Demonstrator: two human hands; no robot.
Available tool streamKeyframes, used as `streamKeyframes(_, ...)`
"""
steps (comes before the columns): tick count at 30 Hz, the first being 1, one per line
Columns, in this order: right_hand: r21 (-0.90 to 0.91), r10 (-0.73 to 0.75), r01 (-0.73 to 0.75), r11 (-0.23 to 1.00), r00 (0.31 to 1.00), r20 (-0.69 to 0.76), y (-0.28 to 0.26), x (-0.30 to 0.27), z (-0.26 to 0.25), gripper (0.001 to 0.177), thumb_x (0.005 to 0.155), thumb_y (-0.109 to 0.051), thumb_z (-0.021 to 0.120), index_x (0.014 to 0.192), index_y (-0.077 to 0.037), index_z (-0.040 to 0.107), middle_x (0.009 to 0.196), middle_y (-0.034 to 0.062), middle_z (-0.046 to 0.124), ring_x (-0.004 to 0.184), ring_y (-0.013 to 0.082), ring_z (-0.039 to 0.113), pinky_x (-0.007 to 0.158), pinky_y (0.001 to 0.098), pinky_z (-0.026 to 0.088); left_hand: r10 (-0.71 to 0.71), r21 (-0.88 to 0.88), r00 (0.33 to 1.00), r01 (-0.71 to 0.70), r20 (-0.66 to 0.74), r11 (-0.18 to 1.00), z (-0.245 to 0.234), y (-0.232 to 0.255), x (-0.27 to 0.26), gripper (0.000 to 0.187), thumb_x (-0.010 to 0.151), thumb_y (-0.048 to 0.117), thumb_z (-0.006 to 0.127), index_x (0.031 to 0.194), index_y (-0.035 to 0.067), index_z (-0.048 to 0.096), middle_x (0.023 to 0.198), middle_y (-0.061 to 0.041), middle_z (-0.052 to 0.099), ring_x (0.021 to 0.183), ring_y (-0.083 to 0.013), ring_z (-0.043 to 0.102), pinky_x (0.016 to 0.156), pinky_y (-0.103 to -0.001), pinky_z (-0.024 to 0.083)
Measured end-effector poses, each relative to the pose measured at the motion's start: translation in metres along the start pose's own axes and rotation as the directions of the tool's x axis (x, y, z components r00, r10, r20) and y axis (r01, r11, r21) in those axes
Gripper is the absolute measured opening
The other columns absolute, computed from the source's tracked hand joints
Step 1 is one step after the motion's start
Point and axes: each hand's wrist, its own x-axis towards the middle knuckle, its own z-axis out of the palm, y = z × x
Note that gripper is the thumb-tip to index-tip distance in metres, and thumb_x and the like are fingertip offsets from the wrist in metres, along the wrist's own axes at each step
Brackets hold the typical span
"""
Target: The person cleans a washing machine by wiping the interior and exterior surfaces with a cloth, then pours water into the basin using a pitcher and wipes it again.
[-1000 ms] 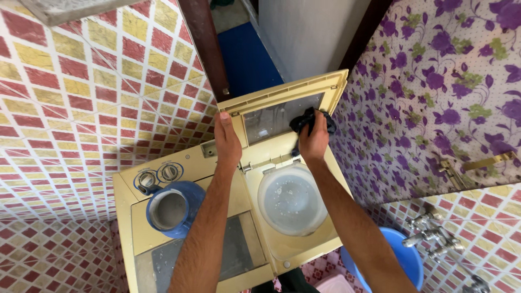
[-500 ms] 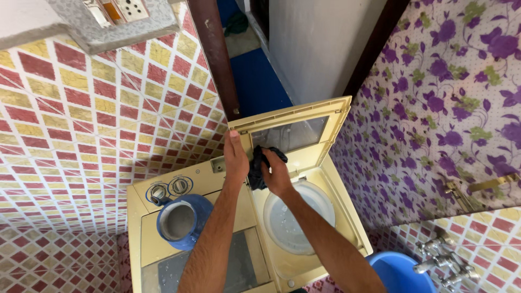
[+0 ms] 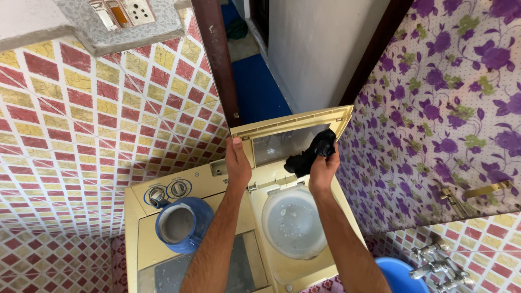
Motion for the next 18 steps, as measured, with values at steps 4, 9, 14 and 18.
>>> streamKeyframes(4,0.121,0.079,-0.061,0.991,0.985,-0.152,0.001,0.010,0.037,0.022,0.113,-0.015,0.048,0.124,0.000,0.059,0.106,0.0048,0.063,0.094,0.0141,0.058,0.084,0.0301,0.049,0.007,-0.004,1.000,-0.007,0.014,1.000,0.000,0.009,-0.002,0.060,0.112,0.053,0.029,0.113,-0.001,0.054,0.096,-0.008,0.052,0.091,-0.0187,0.049,0.087,-0.035,0.044)
streamKeyframes(9,-0.498,-0.334,0.344,0.796,0.936,0.112,-0.005,-0.038,0.096,0.038,0.099,0.002,0.059,0.136,0.010,0.054,0.124,0.0196,0.064,0.113,0.0254,0.062,0.097,0.0383,0.050,-0.040,0.001,0.999,0.040,0.034,0.999,-0.002,0.005,0.003,0.065,0.110,0.056,0.028,0.122,-0.003,0.054,0.104,-0.011,0.057,0.098,-0.0212,0.053,0.092,-0.035,0.044)
streamKeyframes(14,-0.255,-0.059,0.101,0.962,0.985,0.165,-0.057,-0.046,0.093,0.039,0.091,0.007,0.060,0.130,0.003,0.056,0.103,0.0088,0.068,0.092,0.0129,0.066,0.078,0.0267,0.054,-0.109,0.025,0.992,0.108,0.056,0.994,-0.004,0.001,0.005,0.064,0.112,0.055,0.028,0.120,-0.003,0.056,0.100,-0.012,0.055,0.095,-0.0223,0.051,0.090,-0.036,0.045)
streamKeyframes(18,-0.523,-0.386,0.380,0.763,0.917,0.102,-0.106,-0.011,0.059,0.020,0.098,0.003,0.063,0.117,0.003,0.067,0.104,0.0132,0.066,0.095,0.0201,0.066,0.083,0.0334,0.055,-0.073,0.007,0.996,0.073,0.046,0.997,-0.003,0.006,0.004,0.064,0.111,0.055,0.029,0.124,-0.002,0.056,0.101,-0.013,0.057,0.095,-0.0229,0.053,0.092,-0.036,0.046)
